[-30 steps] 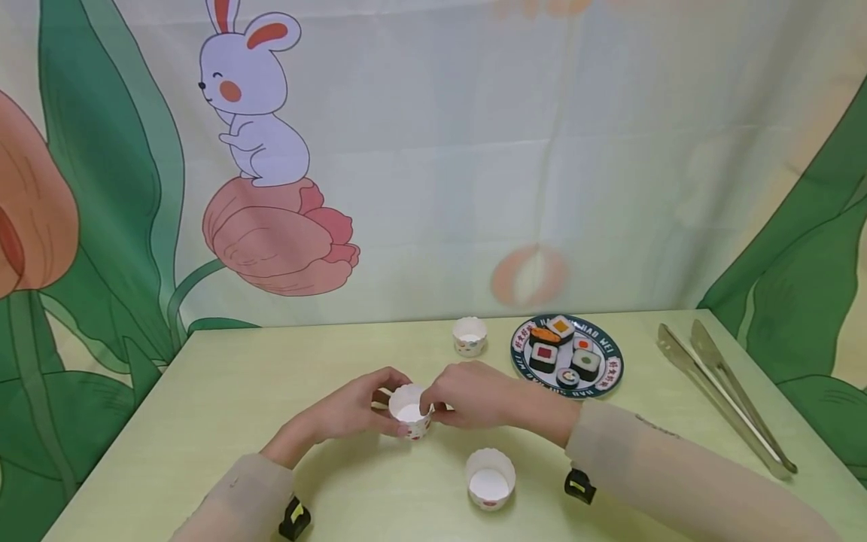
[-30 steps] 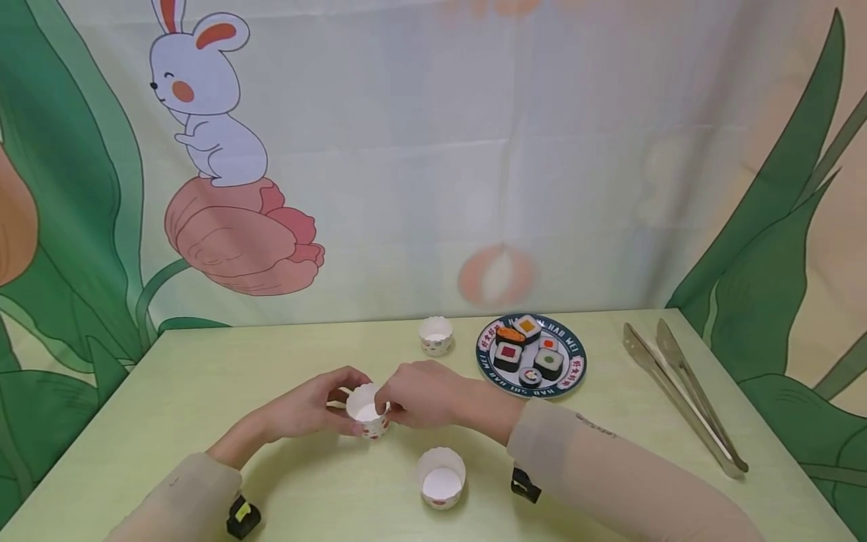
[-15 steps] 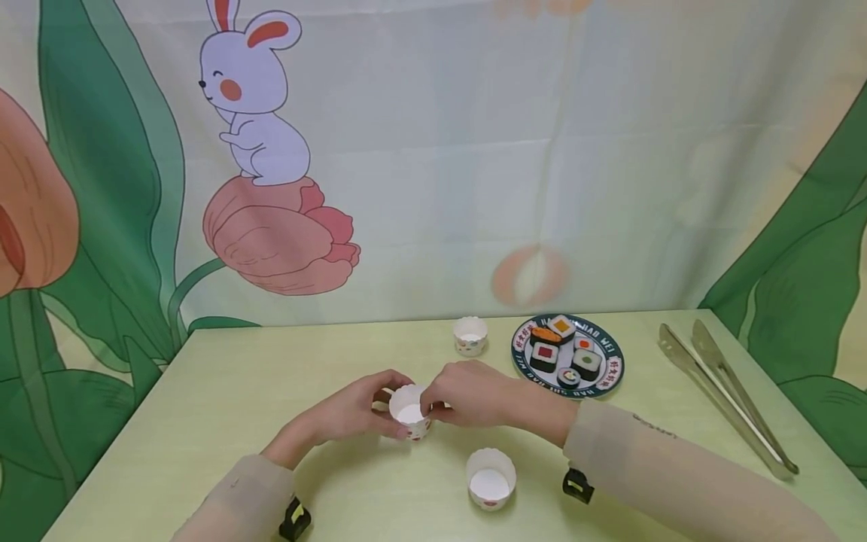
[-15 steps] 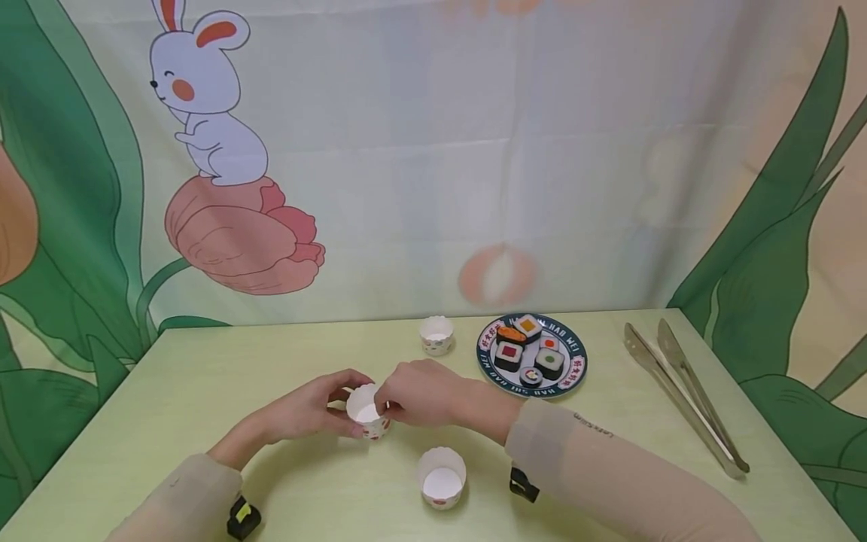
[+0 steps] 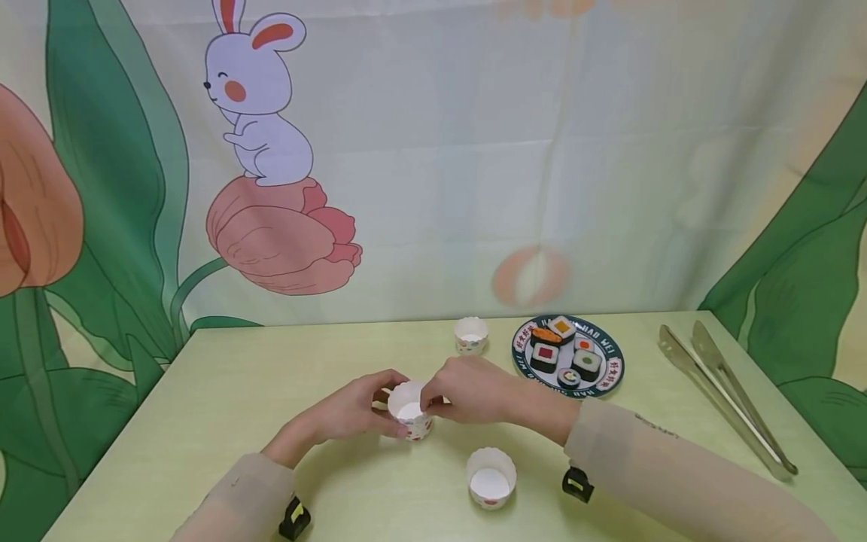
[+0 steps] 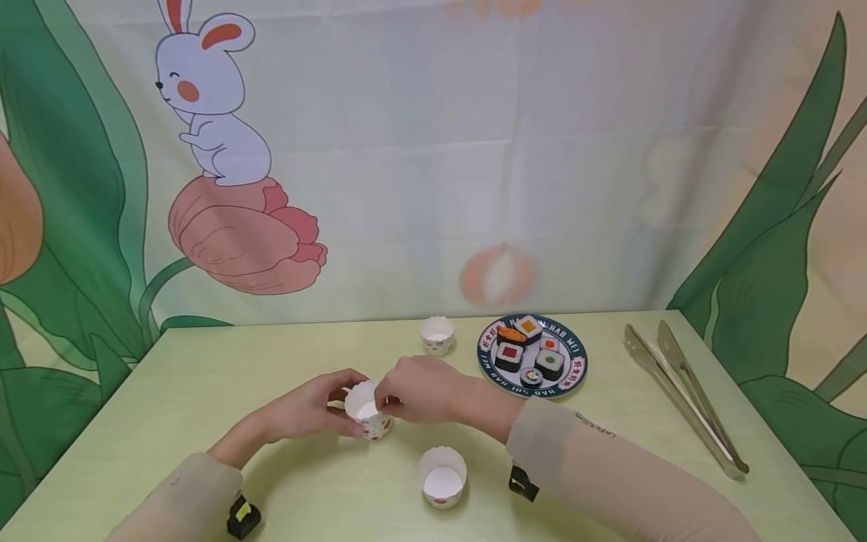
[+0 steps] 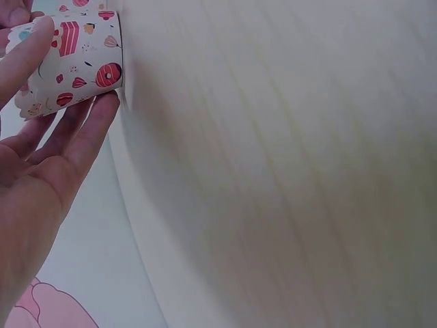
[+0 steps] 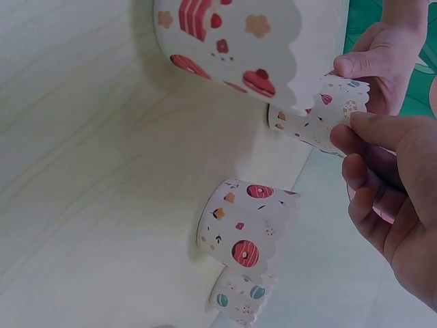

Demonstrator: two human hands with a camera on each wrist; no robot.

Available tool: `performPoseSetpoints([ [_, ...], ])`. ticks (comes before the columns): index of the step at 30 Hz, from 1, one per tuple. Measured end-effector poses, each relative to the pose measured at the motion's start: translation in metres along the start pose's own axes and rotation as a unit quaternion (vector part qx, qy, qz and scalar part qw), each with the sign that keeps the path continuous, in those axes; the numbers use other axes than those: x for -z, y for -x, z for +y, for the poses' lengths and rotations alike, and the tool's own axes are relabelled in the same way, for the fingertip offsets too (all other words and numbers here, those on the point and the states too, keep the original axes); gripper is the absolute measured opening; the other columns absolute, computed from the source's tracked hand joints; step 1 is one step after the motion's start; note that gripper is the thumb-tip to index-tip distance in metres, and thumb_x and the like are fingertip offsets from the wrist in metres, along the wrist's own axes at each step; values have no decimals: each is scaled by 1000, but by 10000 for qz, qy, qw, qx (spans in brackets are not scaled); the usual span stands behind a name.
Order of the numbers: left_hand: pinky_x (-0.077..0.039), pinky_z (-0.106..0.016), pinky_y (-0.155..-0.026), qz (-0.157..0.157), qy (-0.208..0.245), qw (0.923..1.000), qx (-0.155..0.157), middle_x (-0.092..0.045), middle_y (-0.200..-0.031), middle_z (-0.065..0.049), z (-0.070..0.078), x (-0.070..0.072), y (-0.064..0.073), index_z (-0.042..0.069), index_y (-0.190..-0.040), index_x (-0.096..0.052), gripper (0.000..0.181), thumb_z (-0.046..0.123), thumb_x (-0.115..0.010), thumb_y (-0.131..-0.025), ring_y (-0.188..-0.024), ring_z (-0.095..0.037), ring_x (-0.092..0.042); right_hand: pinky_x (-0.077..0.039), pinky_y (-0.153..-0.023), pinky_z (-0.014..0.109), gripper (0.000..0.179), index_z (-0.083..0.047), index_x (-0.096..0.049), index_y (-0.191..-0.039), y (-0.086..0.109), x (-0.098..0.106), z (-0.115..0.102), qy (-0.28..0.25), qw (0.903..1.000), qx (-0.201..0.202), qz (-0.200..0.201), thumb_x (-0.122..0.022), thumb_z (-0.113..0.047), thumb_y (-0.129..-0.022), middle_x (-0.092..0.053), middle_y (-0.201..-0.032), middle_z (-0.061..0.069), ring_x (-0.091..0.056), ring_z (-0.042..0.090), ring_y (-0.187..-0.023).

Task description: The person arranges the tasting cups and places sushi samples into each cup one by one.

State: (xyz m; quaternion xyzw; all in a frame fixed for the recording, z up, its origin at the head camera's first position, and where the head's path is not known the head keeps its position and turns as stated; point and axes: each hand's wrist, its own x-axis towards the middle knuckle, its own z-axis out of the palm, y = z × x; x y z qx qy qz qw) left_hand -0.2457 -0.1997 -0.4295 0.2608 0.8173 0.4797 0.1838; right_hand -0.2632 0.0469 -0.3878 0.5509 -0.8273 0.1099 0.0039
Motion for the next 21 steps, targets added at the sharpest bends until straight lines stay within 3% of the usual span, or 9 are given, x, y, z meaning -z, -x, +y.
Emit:
performPoseSetpoints([
  [14,-54,-37,-98,-31,108,9999,82,-63,-124,-9,-1,3,3,3,-132,-54,58,11,-86,-85,-116,-28,-62,-50,-69,16,4,-13,-78,-96,1,14,-2,78,9986,261,445,-75,-12,-95,-73,-86,-8,-61,-1,-72],
  [21,-54,-41,-97,67,3,9998,204,-62,-126,-9,0,4,6,1,-139,-52,65,12,-86,-85,-116,-32,-60,-48,-65,16,5,-15,-79,-96,3,23,-2,-51,9983,69,583,-74,-13,-96,-71,-84,-11,-55,-1,-67],
])
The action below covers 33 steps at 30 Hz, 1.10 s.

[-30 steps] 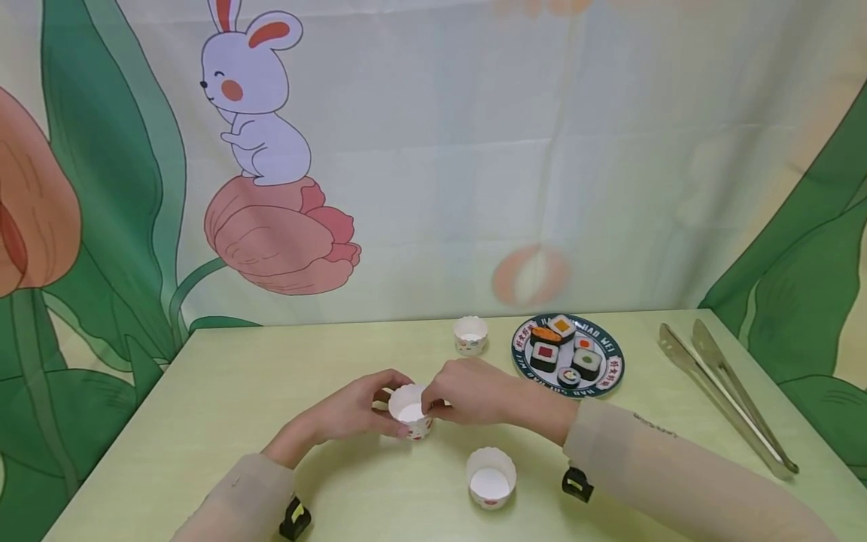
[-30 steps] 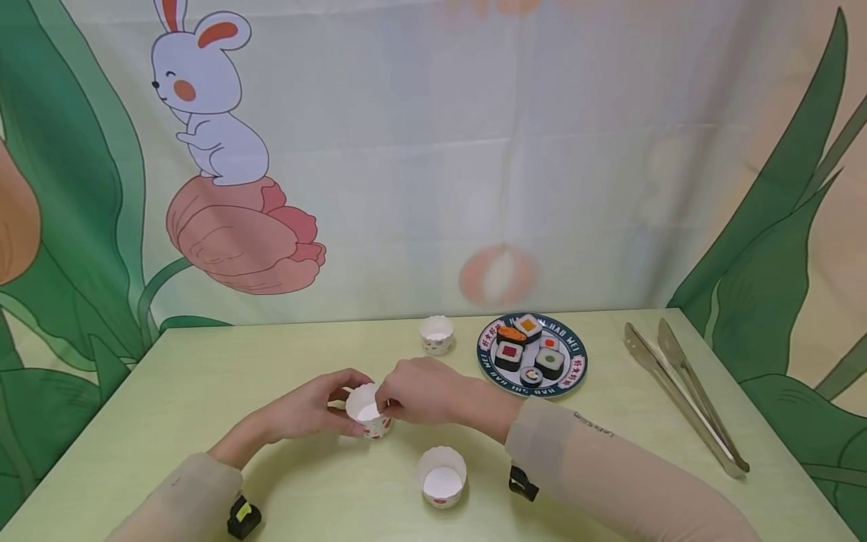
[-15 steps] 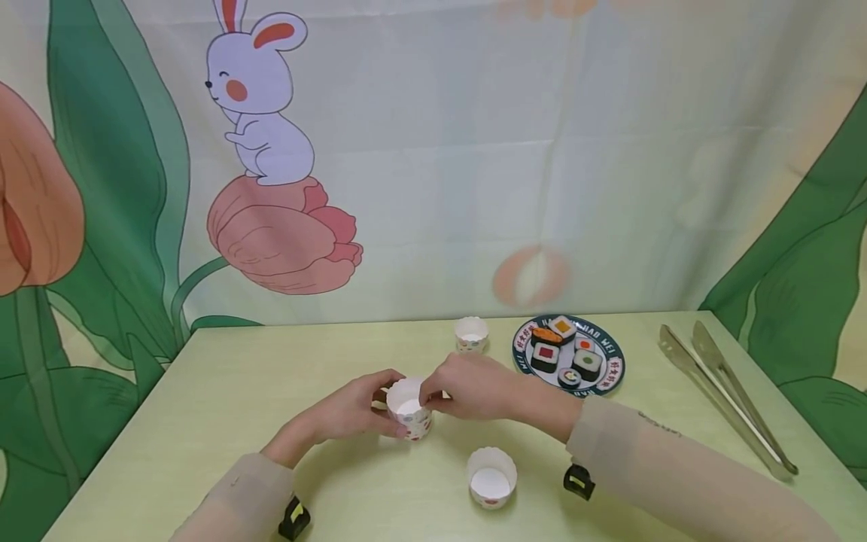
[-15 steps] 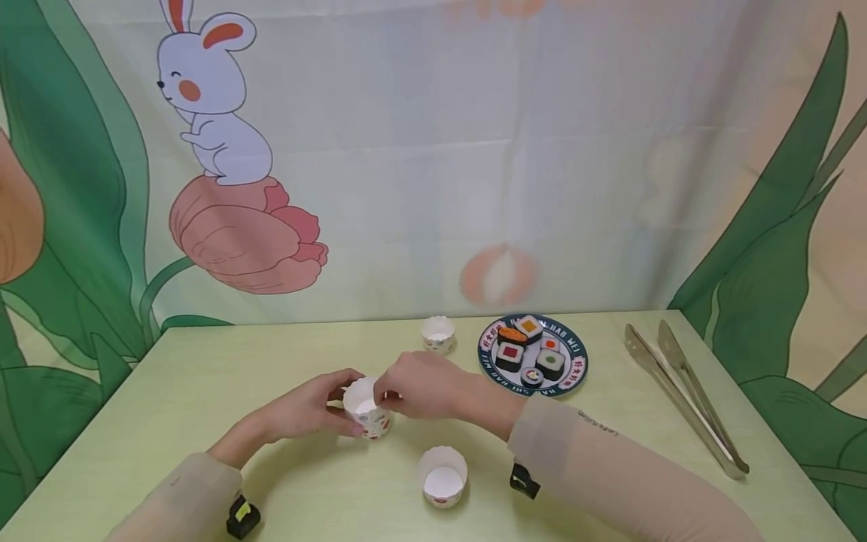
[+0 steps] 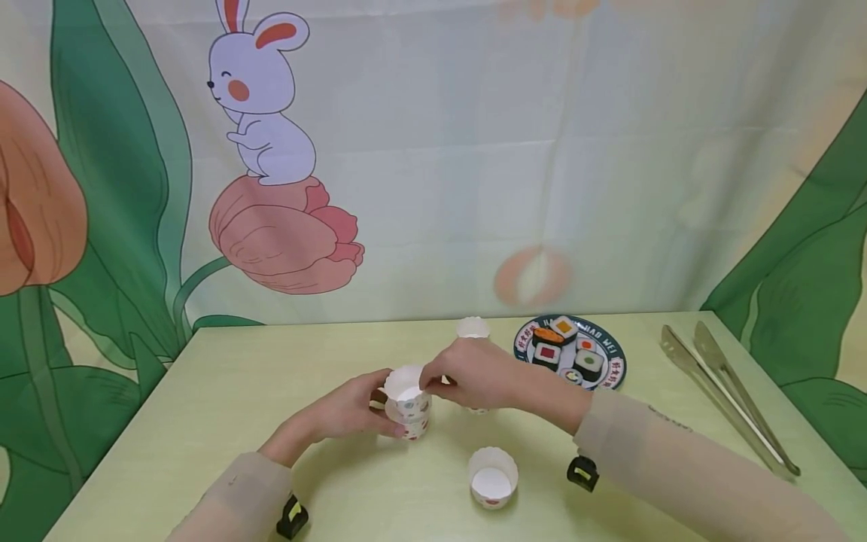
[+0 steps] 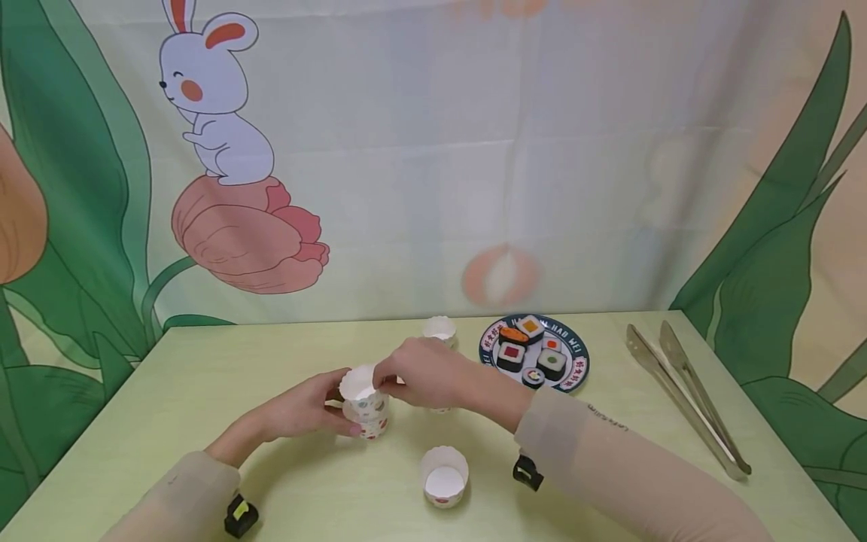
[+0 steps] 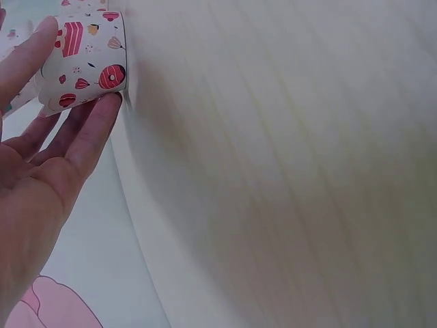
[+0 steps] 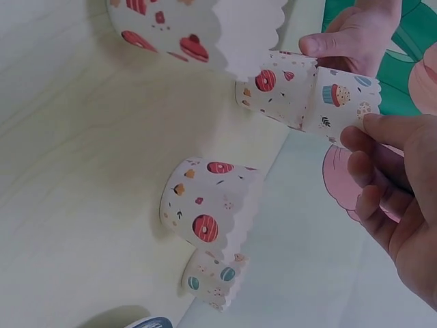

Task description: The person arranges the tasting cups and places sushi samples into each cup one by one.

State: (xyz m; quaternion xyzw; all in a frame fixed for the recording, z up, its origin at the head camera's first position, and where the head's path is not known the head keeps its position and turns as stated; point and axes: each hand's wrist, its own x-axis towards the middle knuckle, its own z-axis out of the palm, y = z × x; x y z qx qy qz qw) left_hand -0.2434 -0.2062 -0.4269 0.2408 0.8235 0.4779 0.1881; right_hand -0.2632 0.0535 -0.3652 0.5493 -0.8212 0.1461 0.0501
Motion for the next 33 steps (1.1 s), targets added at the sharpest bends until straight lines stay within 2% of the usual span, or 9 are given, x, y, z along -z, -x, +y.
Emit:
performPoseSetpoints([
  [4,-53,-42,-98,42,-126,9999,17,-61,-126,-9,0,1,0,1,-140,-52,66,14,-87,-85,-117,-32,-58,-49,-66,17,5,-15,-79,-97,1,3,4,-5,9999,-23,166,-75,-13,-96,-73,-85,-9,-56,-1,-67],
  [8,-53,-42,-98,65,-113,9999,12,-61,-125,-11,-2,3,1,0,-132,-55,59,14,-87,-85,-117,-32,-59,-50,-66,19,5,-14,-79,-97,2,7,8,55,9995,-33,301,-75,-12,-95,-73,-85,-8,-56,0,-65],
  [11,-53,-42,-98,77,-59,10000,-20,-59,-125,-12,-3,3,2,-1,-128,-56,55,11,-87,-84,-116,-31,-59,-50,-66,19,5,-15,-79,-97,2,9,11,103,9994,-70,334,-75,-13,-95,-73,-85,-9,-56,0,-64],
  [19,-52,-43,-100,33,-14,10000,-89,-60,-125,-13,-2,5,7,-2,-130,-56,55,9,-86,-85,-116,-33,-58,-54,-68,22,7,-13,-79,-99,-2,10,18,285,9986,-273,342,-74,-10,-95,-75,-89,-6,-63,4,-70],
  [28,-53,-44,-99,69,-37,10000,-55,-61,-123,-13,-2,8,12,-2,-130,-56,56,9,-87,-84,-115,-34,-58,-54,-66,24,5,-14,-79,-94,-12,3,32,550,9964,-465,455,-75,-11,-95,-74,-87,-6,-64,6,-70],
  [33,-53,-44,-99,67,-33,10000,-50,-61,-124,-13,-3,9,14,-1,-130,-56,56,10,-87,-85,-115,-34,-59,-53,-65,26,5,-15,-79,-93,-23,1,36,647,9958,-563,333,-74,-12,-95,-73,-85,-8,-63,7,-69],
])
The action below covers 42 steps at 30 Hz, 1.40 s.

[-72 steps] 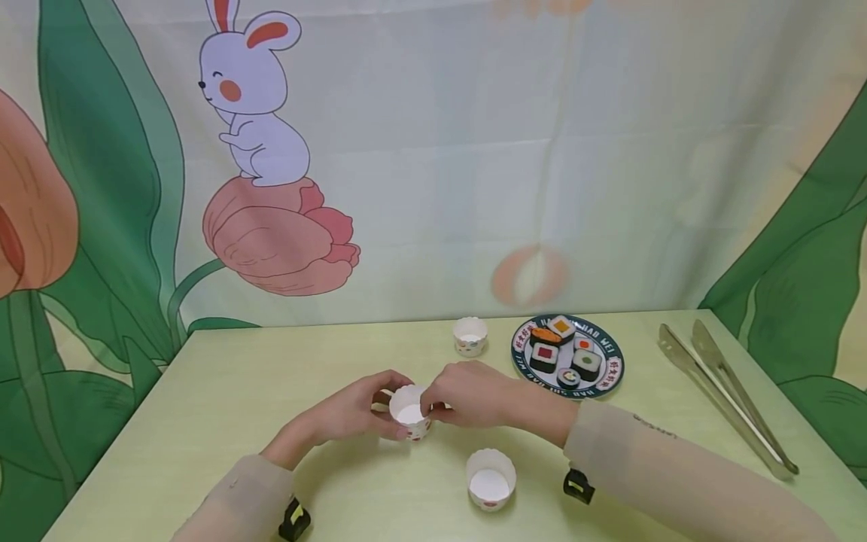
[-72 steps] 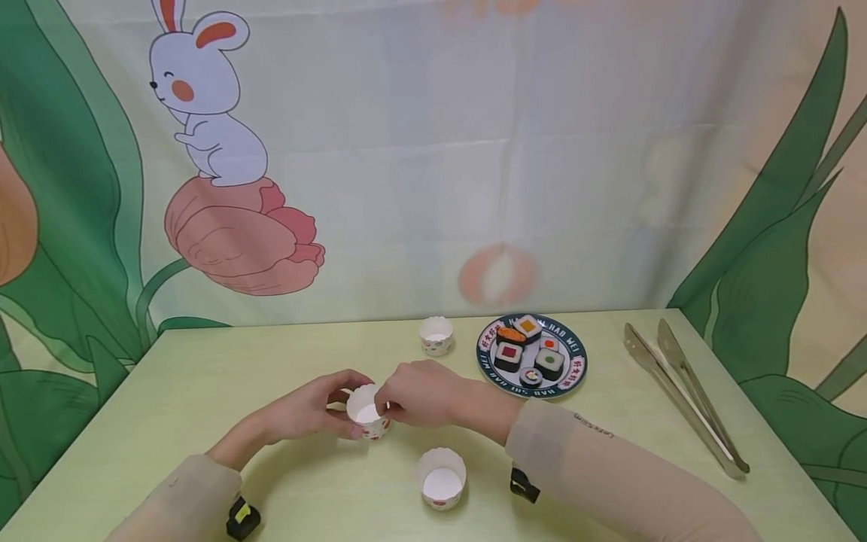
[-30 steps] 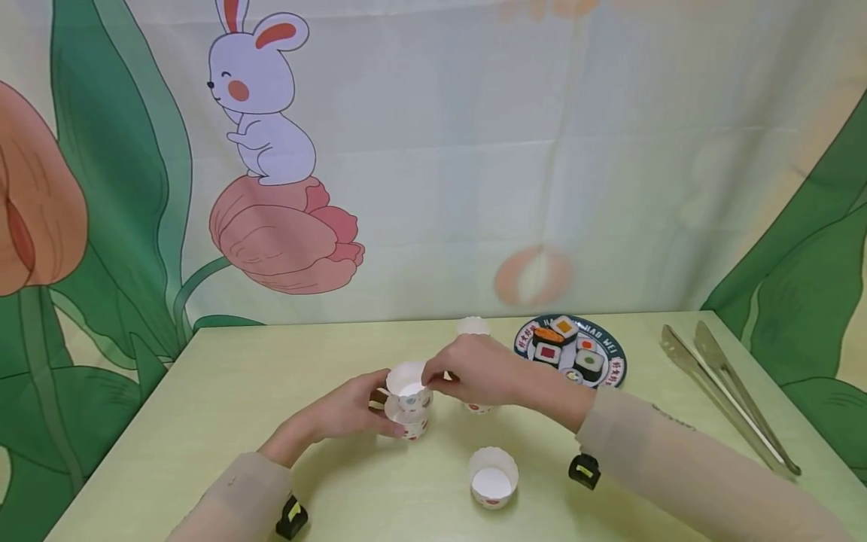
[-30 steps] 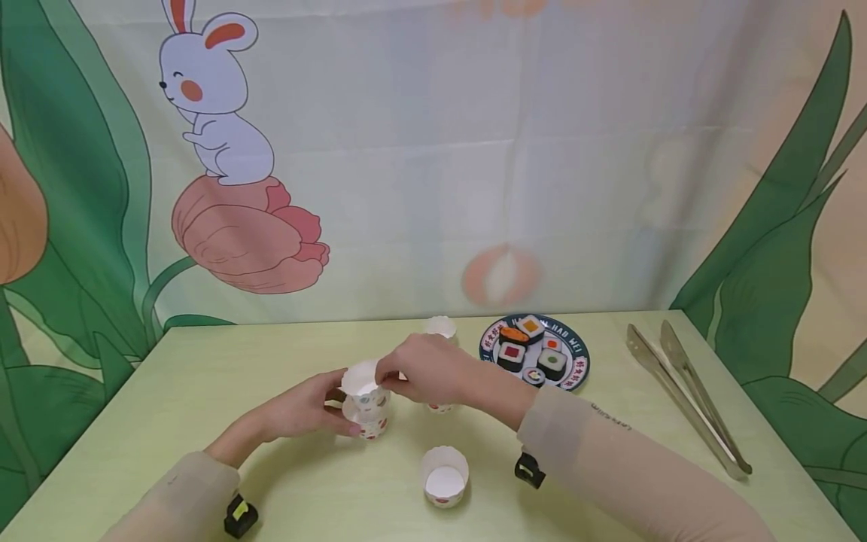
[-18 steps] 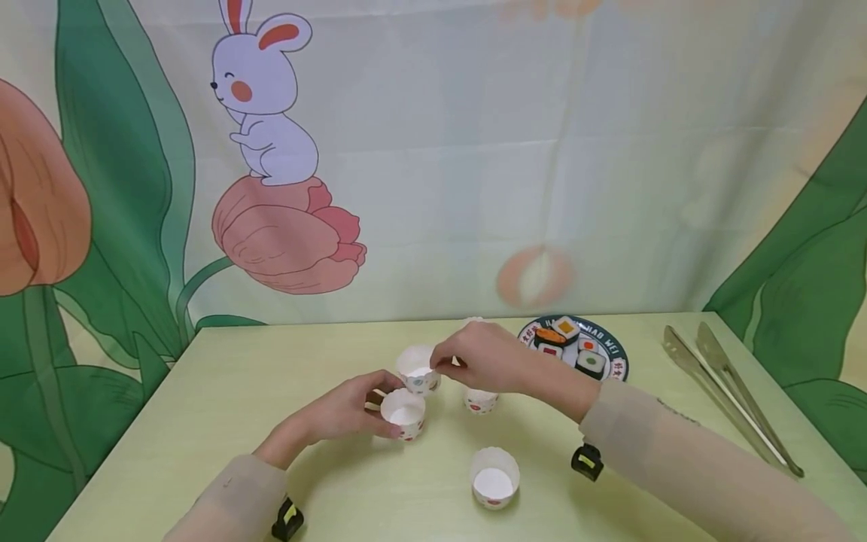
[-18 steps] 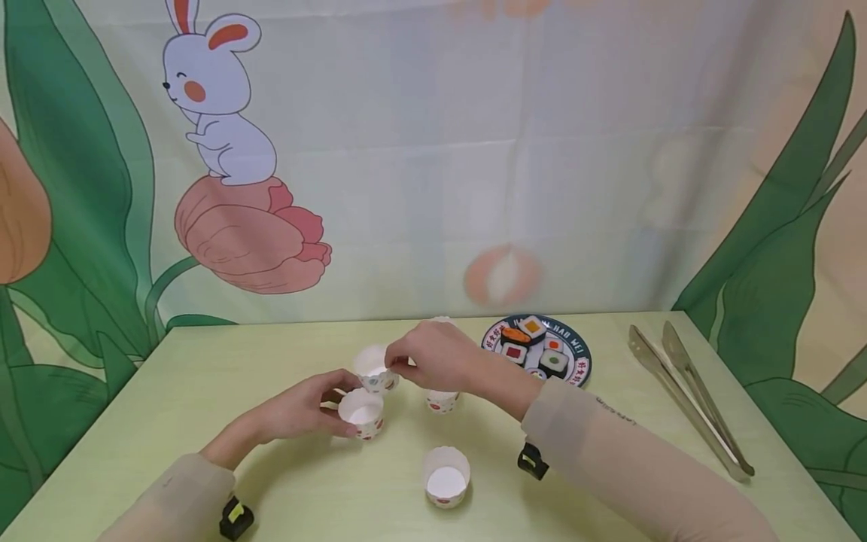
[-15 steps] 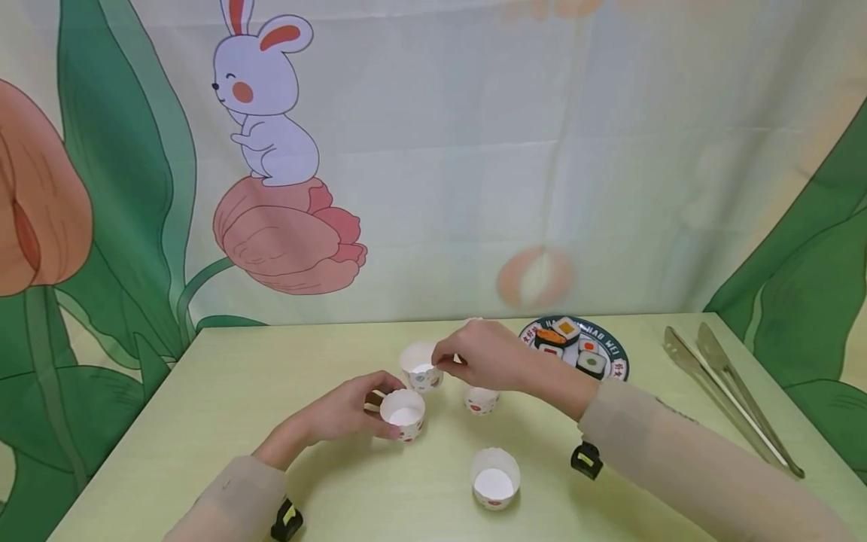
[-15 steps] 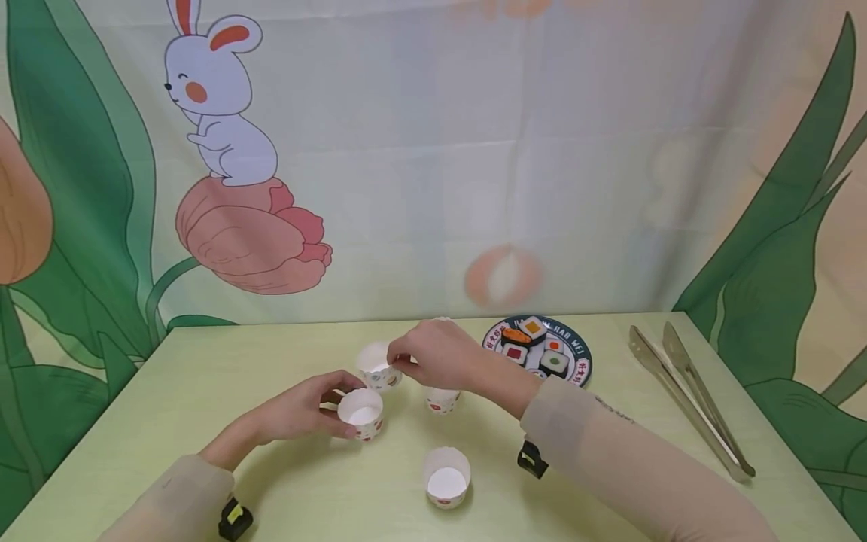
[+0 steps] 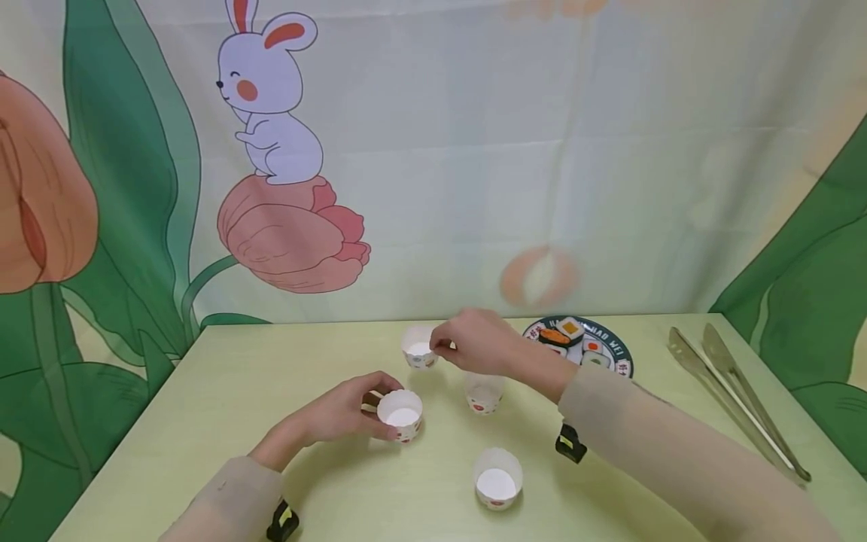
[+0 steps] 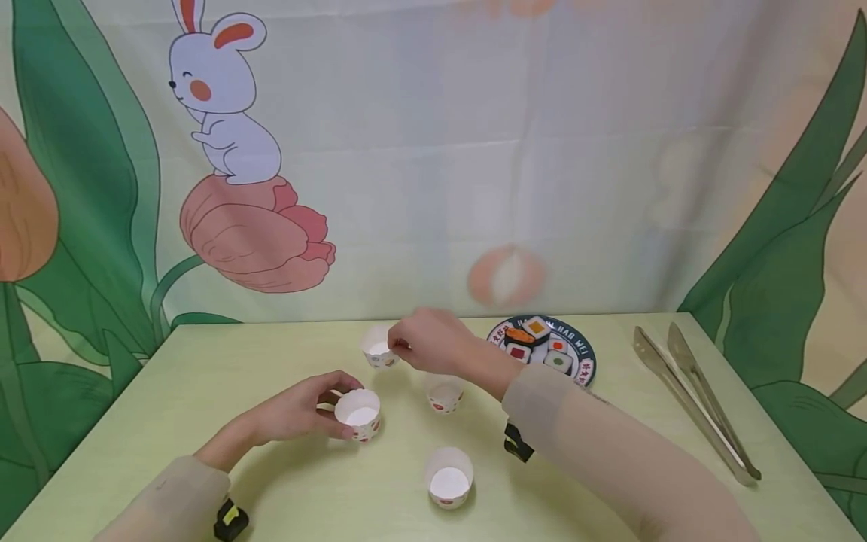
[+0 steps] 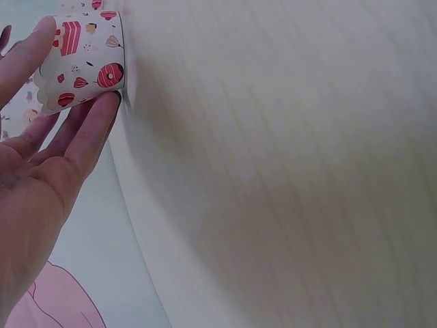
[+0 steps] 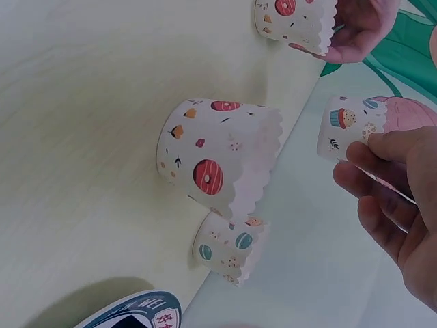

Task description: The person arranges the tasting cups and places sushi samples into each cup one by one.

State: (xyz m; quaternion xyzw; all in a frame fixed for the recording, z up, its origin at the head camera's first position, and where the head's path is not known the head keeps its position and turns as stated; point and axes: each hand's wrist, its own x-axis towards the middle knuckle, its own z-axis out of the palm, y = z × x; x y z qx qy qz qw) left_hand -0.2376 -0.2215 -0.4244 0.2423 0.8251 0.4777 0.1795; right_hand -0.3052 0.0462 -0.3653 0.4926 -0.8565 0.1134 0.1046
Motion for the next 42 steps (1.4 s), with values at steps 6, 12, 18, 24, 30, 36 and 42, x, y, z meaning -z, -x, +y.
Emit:
performPoseSetpoints([
  [6,-53,-44,-100,-45,48,10000,-71,-61,-124,-13,0,0,-1,-1,-129,-56,56,10,-87,-84,-115,-33,-59,-52,-65,27,5,-13,-79,-93,-12,-6,2,-25,9996,-162,-225,-75,-13,-95,-72,-84,-7,-61,9,-69],
  [12,-52,-43,-100,-61,27,10000,-8,-60,-124,-12,1,1,-1,-1,-130,-56,56,11,-87,-85,-116,-33,-58,-50,-61,27,7,-15,-79,-92,-25,-13,3,61,9973,-488,-540,-73,-15,-96,-69,-80,-8,-57,9,-68],
  [18,-52,-44,-100,-57,6,10000,1,-60,-124,-12,1,1,-1,-1,-129,-56,55,11,-86,-85,-116,-33,-58,-49,-61,26,10,-16,-79,-93,-39,-21,4,56,9951,-646,-744,-71,-15,-98,-69,-81,-9,-58,9,-70],
  [24,-52,-44,-100,-74,106,9999,-16,-60,-125,-13,0,1,-1,-2,-130,-55,56,9,-86,-85,-117,-34,-58,-49,-64,25,11,-15,-79,-94,-50,-26,4,37,9930,-734,-924,-69,-15,-99,-70,-83,-7,-58,9,-71],
  [30,-52,-43,-100,-71,147,9999,-32,-60,-125,-13,-2,0,0,-2,-130,-55,55,9,-86,-85,-116,-32,-58,-49,-66,25,11,-15,-80,-96,-59,-26,4,27,9903,-804,-1137,-69,-16,-99,-70,-85,-7,-58,10,-73],
  [36,-52,-44,-100,-35,96,9999,-36,-60,-124,-13,-4,0,1,-2,-130,-55,56,10,-86,-85,-115,-31,-58,-47,-64,25,13,-13,-80,-95,-67,-33,7,89,9882,-854,-1266,-69,-17,-100,-66,-79,-8,-55,10,-70],
  [42,-52,-44,-101,-57,139,9999,-87,-60,-125,-13,-5,-1,0,-2,-130,-55,55,9,-86,-85,-116,-32,-58,-47,-63,24,13,-14,-81,-94,-72,-40,10,68,9862,-1013,-1307,-69,-17,-99,-65,-78,-9,-55,10,-71],
])
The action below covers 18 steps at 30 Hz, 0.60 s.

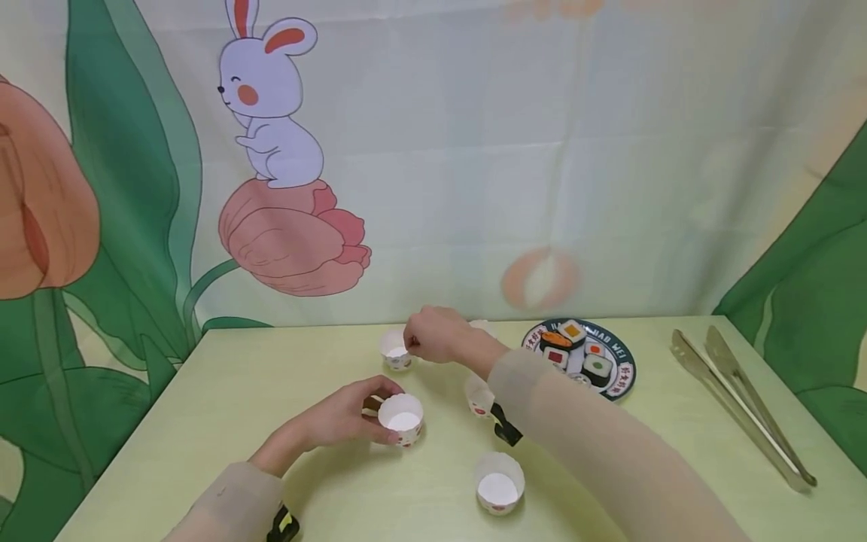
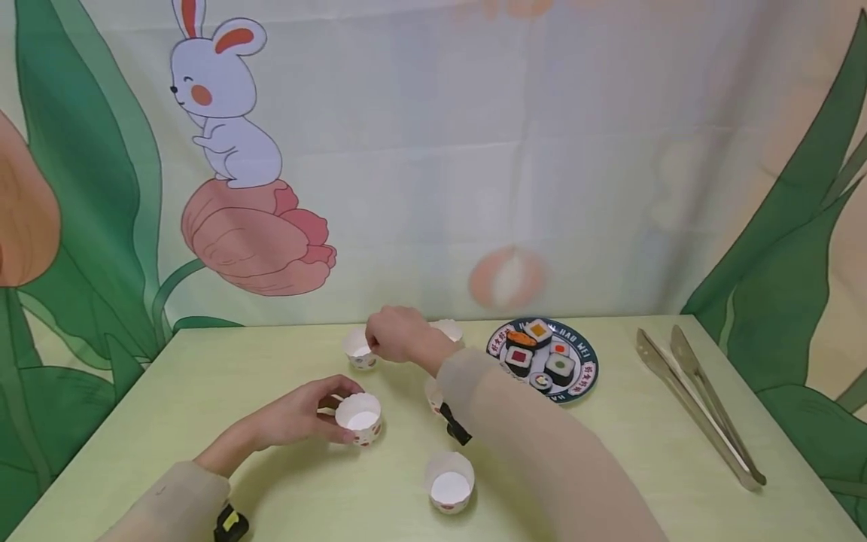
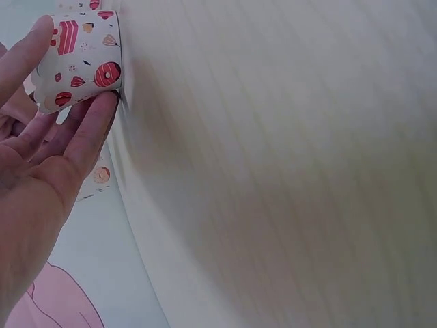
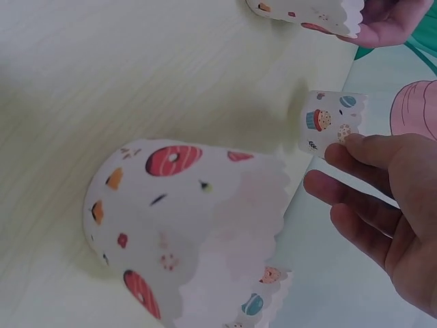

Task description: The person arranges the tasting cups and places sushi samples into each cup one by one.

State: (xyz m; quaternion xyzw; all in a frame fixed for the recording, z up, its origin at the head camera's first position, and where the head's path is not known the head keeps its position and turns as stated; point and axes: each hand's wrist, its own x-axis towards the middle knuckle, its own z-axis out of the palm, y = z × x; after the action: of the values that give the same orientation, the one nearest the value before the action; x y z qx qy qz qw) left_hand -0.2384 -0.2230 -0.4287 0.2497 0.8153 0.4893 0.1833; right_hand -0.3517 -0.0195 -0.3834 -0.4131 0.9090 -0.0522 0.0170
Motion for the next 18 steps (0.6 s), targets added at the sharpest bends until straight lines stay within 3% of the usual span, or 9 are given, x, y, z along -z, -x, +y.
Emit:
performPoseSetpoints([
  [9,-51,-46,-101,12,2,10000,34,-60,-124,-13,1,0,1,-2,-129,-55,54,9,-86,-85,-115,-32,-59,-46,-63,25,13,-15,-80,-94,-6,-3,-1,-5,9997,-227,-78,-68,-17,-100,-65,-79,-9,-54,10,-71],
  [18,-51,-45,-101,-17,79,9999,61,-60,-123,-14,3,0,1,-3,-129,-55,55,8,-86,-85,-115,-33,-58,-39,-57,26,22,-17,-70,-78,-13,-6,1,-53,9978,-597,-271,-66,-14,-99,-56,-68,-6,-46,12,-66],
])
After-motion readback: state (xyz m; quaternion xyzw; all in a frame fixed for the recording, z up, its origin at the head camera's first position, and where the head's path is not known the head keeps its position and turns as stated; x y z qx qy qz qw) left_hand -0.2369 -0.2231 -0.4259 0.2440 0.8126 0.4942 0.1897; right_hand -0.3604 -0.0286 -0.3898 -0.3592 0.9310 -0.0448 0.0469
